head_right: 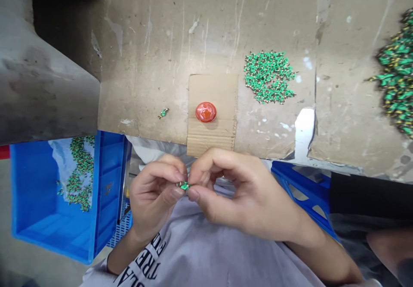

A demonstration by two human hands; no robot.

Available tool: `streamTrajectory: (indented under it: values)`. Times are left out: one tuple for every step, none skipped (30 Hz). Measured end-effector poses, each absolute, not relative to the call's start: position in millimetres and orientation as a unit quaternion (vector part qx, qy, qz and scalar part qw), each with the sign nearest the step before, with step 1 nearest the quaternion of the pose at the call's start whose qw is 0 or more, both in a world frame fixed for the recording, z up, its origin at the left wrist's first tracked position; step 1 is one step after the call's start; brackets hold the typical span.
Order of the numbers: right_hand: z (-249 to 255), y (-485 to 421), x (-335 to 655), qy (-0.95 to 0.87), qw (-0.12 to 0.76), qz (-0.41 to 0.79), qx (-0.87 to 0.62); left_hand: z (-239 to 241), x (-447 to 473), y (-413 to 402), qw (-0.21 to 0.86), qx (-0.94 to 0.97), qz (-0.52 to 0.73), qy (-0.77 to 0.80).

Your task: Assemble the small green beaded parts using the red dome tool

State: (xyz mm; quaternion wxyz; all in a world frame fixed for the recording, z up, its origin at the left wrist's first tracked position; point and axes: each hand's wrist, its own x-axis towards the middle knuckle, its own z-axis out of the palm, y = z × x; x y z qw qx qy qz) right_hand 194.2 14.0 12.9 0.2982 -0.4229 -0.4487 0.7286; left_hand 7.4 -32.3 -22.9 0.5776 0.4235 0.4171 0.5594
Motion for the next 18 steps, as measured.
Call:
streamTrajectory:
  values:
    - [13.6, 14.1, 194.1, -0.447, 0.293, 0.730, -0.426, -22.4, 7.2, -32.2, 0.577, 0.425, 0.557, 0.420]
    - [14.3, 14.2, 193.9, -0.443, 0.285, 0.733, -0.430, -21.8, 7.1, -31.9, 0.579, 0.425, 0.553, 0.423]
    - [15.0, 14.5, 193.8, -0.440, 0.276, 0.738, -0.432, -20.9, 7.0, -31.5, 0.581, 0.423, 0.549, 0.427]
    - [15.7, 14.8, 193.6, -0.437, 0.264, 0.743, -0.433, -20.1, 7.0, -31.0, 0.584, 0.419, 0.546, 0.431]
    - [16.3, 15.2, 193.6, -0.435, 0.253, 0.748, -0.433, -19.2, 7.1, -30.4, 0.586, 0.414, 0.544, 0.436]
    - [16.8, 15.8, 193.5, -0.433, 0.244, 0.753, -0.431, -18.6, 7.2, -29.9, 0.587, 0.409, 0.543, 0.440]
    - [17.3, 16.4, 193.5, -0.431, 0.237, 0.757, -0.430, -18.2, 7.4, -29.5, 0.587, 0.405, 0.545, 0.441]
    - [17.6, 17.1, 193.3, -0.429, 0.233, 0.761, -0.428, -18.2, 7.6, -29.3, 0.586, 0.403, 0.548, 0.441]
    - [17.9, 17.8, 193.1, -0.425, 0.231, 0.764, -0.426, -18.4, 7.7, -29.2, 0.584, 0.405, 0.550, 0.439]
    - [18.0, 18.6, 192.7, -0.420, 0.231, 0.768, -0.424, -19.0, 7.7, -29.2, 0.583, 0.408, 0.551, 0.436]
    - [17.9, 19.2, 192.3, -0.414, 0.231, 0.773, -0.421, -19.6, 7.6, -29.3, 0.581, 0.412, 0.551, 0.435]
    - [17.4, 19.7, 191.8, -0.408, 0.232, 0.778, -0.418, -20.4, 7.5, -29.4, 0.579, 0.415, 0.551, 0.434]
    - [16.6, 19.8, 191.4, -0.399, 0.230, 0.784, -0.417, -21.0, 7.2, -29.4, 0.576, 0.419, 0.550, 0.436]
    - [15.5, 19.6, 191.1, -0.387, 0.228, 0.792, -0.413, -21.3, 7.0, -29.2, 0.572, 0.423, 0.549, 0.440]
    - [14.1, 19.0, 191.0, -0.373, 0.226, 0.802, -0.408, -21.4, 6.6, -28.9, 0.566, 0.429, 0.548, 0.442]
    - [12.5, 18.2, 190.9, -0.356, 0.222, 0.815, -0.400, -21.1, 6.3, -28.5, 0.558, 0.439, 0.547, 0.444]
    - [11.0, 17.2, 191.0, -0.339, 0.215, 0.827, -0.393, -20.5, 5.9, -27.9, 0.549, 0.450, 0.544, 0.447]
    - [9.7, 16.3, 191.2, -0.323, 0.208, 0.839, -0.386, -19.6, 5.4, -27.4, 0.541, 0.461, 0.541, 0.450]
